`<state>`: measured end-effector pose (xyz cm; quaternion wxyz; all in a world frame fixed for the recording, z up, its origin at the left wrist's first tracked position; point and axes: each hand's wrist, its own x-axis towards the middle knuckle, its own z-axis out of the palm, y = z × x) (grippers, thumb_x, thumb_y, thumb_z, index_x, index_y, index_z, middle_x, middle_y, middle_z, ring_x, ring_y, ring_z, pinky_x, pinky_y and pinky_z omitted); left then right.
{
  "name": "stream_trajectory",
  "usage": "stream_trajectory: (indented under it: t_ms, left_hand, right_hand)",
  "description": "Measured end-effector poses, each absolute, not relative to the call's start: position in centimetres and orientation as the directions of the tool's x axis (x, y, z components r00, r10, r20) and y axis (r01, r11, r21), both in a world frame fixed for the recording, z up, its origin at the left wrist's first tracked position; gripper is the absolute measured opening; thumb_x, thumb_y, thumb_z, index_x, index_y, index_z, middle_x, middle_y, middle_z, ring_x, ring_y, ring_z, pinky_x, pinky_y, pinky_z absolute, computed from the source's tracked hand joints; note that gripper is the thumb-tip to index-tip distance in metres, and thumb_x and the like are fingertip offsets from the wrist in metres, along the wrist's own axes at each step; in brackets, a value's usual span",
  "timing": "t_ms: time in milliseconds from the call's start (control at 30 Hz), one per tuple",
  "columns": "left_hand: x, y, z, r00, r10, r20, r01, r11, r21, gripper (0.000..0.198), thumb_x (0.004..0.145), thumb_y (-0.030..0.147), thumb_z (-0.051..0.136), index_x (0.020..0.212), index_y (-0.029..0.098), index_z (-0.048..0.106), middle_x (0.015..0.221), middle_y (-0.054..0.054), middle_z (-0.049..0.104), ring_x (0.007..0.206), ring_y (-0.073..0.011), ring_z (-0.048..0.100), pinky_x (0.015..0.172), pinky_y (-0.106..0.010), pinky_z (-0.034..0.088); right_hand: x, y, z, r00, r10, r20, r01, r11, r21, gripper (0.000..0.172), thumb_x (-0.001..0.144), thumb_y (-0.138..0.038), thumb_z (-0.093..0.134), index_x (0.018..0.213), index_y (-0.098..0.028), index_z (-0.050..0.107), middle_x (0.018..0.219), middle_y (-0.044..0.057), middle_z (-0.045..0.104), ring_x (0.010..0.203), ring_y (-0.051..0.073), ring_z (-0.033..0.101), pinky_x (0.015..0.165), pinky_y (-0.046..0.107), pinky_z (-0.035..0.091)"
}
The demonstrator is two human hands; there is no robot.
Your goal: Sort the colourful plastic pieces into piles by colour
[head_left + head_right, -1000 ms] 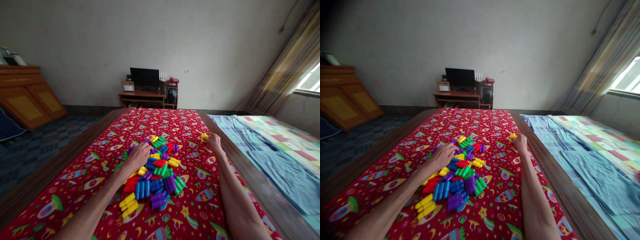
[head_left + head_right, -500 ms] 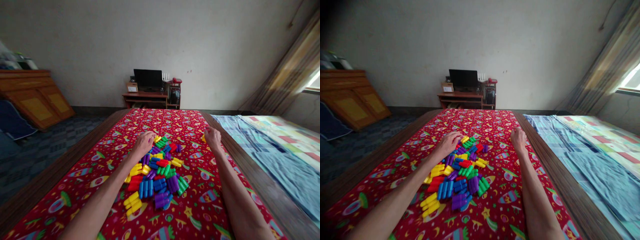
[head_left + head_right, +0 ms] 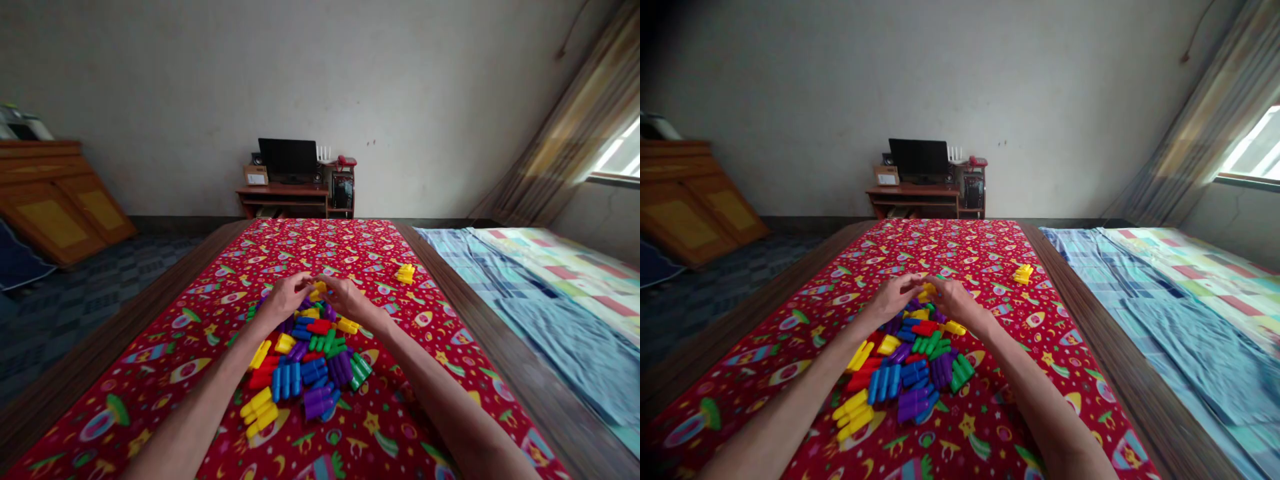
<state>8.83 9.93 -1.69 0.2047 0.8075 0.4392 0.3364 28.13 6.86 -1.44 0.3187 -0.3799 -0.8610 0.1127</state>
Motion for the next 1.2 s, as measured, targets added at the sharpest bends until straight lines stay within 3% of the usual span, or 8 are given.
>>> stream_trajectory:
  t_ms: [133,267,367,633,800,900,1000,1200]
  left_hand:
    - [8.2,9.6,-1.9,0.386,0.853,0.352,0.601,-0.522,0.605,0.036,0.091,0.043,0.042,0.109,0.017,0.058,0.089,-0.007,0.074,0.081,-0.0215,0.070,0.074,-0.032,0.055]
    - [7.7,9.5,-2.9,0.508,0.801,0.317,0.729,-0.595,0.338,0.038,0.090,0.037,0.045,0.119,0.017,0.060,0.121,-0.011,0.067,0.114,-0.0240,0.060,0.099,-0.037,0.045]
    - [7.9,8.8,-3.3,0.595,0.774,0.217,0.760,-0.630,0.162,0.035,0.092,0.031,0.046,0.120,0.018,0.062,0.122,-0.011,0.066,0.118,-0.0246,0.056,0.104,-0.039,0.041]
    - [8.1,7.6,-2.6,0.667,0.730,0.150,0.731,-0.680,0.062,0.031,0.095,0.027,0.044,0.116,0.019,0.065,0.117,-0.009,0.064,0.110,-0.0212,0.059,0.099,-0.031,0.041]
    - [8.7,6.9,-0.9,0.669,0.740,0.074,0.714,-0.667,0.212,0.036,0.090,0.041,0.054,0.120,0.022,0.064,0.116,-0.008,0.063,0.101,-0.0210,0.062,0.091,-0.030,0.045]
    - [9.0,6.7,0.0,0.643,0.765,0.026,0.734,-0.626,0.264,0.033,0.088,0.044,0.057,0.111,0.023,0.069,0.110,-0.007,0.065,0.095,-0.0218,0.064,0.085,-0.030,0.047]
    - [8.9,6.9,0.3,0.561,0.828,0.012,0.787,-0.538,0.303,0.031,0.085,0.045,0.059,0.102,0.022,0.071,0.098,-0.006,0.065,0.087,-0.0221,0.065,0.078,-0.029,0.048]
    - [8.6,6.7,0.1,0.530,0.838,0.128,0.815,-0.546,0.194,0.017,0.079,0.033,0.066,0.092,0.023,0.071,0.101,-0.006,0.061,0.099,-0.0246,0.060,0.088,-0.033,0.047]
  right_hand:
    - [30.2,7.9,-1.0,-0.325,0.834,0.446,0.714,0.526,-0.462,0.030,0.087,-0.023,0.060,0.114,-0.014,0.067,0.076,0.005,0.071,0.068,0.014,0.064,0.064,0.021,0.042]
    - [35.6,9.3,-1.6,0.040,0.863,0.504,0.871,0.216,-0.440,0.033,0.089,-0.030,0.054,0.113,-0.011,0.067,0.085,0.011,0.073,0.075,0.019,0.065,0.071,0.027,0.044]
    - [39.6,9.7,-2.6,0.263,0.809,0.525,0.918,-0.043,-0.394,0.035,0.090,-0.033,0.050,0.114,-0.013,0.065,0.090,0.013,0.073,0.083,0.023,0.064,0.076,0.032,0.043]
    - [41.8,8.9,-2.2,0.443,0.820,0.362,0.884,-0.332,-0.330,0.029,0.089,-0.029,0.052,0.110,-0.016,0.068,0.098,0.016,0.071,0.094,0.027,0.064,0.080,0.035,0.042]
    - [38.4,8.5,1.0,0.188,0.915,0.357,0.939,-0.060,-0.340,0.030,0.091,-0.026,0.046,0.099,-0.014,0.072,0.089,0.011,0.072,0.081,0.020,0.064,0.070,0.027,0.041]
    - [35.1,7.5,2.9,-0.254,0.966,0.037,0.906,0.251,-0.340,0.022,0.086,-0.024,0.054,0.084,-0.015,0.073,0.076,0.004,0.071,0.068,0.015,0.061,0.058,0.022,0.038]
    - [31.8,5.6,3.6,-0.512,0.829,-0.224,0.840,0.427,-0.335,0.015,0.076,-0.030,0.070,0.086,-0.020,0.074,0.079,0.001,0.072,0.068,0.014,0.061,0.055,0.020,0.037]
    - [29.6,3.9,2.0,-0.543,0.839,-0.036,0.827,0.526,-0.200,0.021,0.061,-0.029,0.085,0.077,-0.023,0.074,0.076,0.003,0.071,0.067,0.016,0.061,0.053,0.022,0.038]
